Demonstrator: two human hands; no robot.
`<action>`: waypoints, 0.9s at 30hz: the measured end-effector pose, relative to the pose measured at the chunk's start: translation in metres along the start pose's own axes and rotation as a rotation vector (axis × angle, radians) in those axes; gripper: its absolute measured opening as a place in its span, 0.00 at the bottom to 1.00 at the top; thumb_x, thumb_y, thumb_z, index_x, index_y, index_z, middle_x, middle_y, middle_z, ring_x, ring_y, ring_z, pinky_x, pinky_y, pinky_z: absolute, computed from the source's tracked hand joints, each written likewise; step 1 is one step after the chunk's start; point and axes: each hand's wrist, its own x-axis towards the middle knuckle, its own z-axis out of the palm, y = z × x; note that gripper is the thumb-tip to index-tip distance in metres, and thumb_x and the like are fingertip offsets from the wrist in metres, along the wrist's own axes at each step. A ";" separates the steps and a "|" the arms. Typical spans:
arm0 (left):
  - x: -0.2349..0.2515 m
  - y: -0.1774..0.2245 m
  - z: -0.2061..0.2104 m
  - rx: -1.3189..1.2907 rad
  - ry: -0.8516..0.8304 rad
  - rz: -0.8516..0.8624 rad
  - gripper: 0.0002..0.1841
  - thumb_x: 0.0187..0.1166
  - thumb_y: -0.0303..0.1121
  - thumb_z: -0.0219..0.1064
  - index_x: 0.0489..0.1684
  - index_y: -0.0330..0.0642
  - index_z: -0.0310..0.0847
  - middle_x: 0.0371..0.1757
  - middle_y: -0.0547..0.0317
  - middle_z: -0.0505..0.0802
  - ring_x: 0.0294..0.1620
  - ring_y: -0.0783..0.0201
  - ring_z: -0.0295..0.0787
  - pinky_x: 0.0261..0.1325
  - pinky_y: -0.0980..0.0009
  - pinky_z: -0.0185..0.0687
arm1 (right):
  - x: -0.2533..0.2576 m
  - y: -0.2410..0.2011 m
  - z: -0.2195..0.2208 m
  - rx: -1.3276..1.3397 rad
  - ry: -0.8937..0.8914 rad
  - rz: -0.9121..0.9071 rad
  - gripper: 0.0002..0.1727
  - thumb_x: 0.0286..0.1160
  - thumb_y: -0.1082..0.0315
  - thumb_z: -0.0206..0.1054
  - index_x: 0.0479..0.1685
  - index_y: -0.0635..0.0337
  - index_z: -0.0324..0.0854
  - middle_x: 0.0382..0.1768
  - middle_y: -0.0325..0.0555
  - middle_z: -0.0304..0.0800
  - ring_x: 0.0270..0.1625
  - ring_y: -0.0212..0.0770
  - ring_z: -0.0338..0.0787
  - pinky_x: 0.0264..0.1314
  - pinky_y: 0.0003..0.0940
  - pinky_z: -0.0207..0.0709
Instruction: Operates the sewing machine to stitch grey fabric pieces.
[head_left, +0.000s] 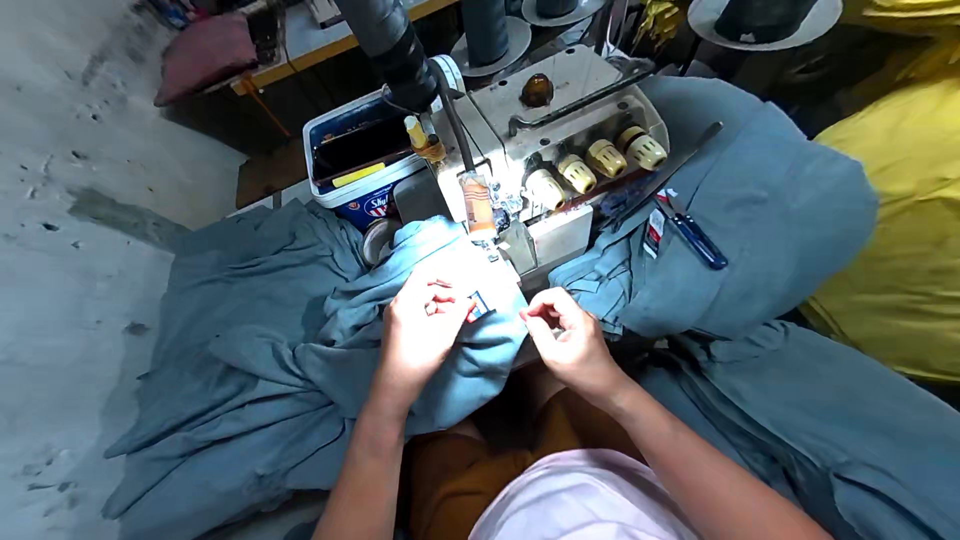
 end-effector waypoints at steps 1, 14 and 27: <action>0.002 0.003 0.000 -0.020 -0.017 -0.003 0.16 0.64 0.21 0.78 0.50 0.33 0.82 0.34 0.62 0.93 0.32 0.79 0.89 0.40 0.82 0.87 | 0.000 -0.002 -0.001 -0.023 -0.012 -0.009 0.08 0.73 0.76 0.61 0.41 0.69 0.85 0.33 0.48 0.91 0.37 0.28 0.88 0.43 0.18 0.80; 0.049 0.018 0.003 0.272 -0.203 -0.041 0.13 0.68 0.29 0.80 0.44 0.35 0.84 0.26 0.59 0.87 0.26 0.69 0.83 0.35 0.67 0.81 | 0.004 -0.013 0.001 -0.272 -0.001 -0.076 0.19 0.74 0.73 0.60 0.59 0.69 0.89 0.30 0.49 0.91 0.26 0.37 0.84 0.33 0.27 0.80; 0.050 0.020 0.004 0.280 -0.212 -0.040 0.14 0.68 0.30 0.80 0.44 0.36 0.83 0.26 0.60 0.86 0.26 0.69 0.81 0.34 0.68 0.79 | 0.011 -0.019 -0.003 -0.367 -0.100 -0.084 0.21 0.76 0.73 0.58 0.63 0.66 0.89 0.32 0.52 0.92 0.34 0.48 0.92 0.41 0.40 0.86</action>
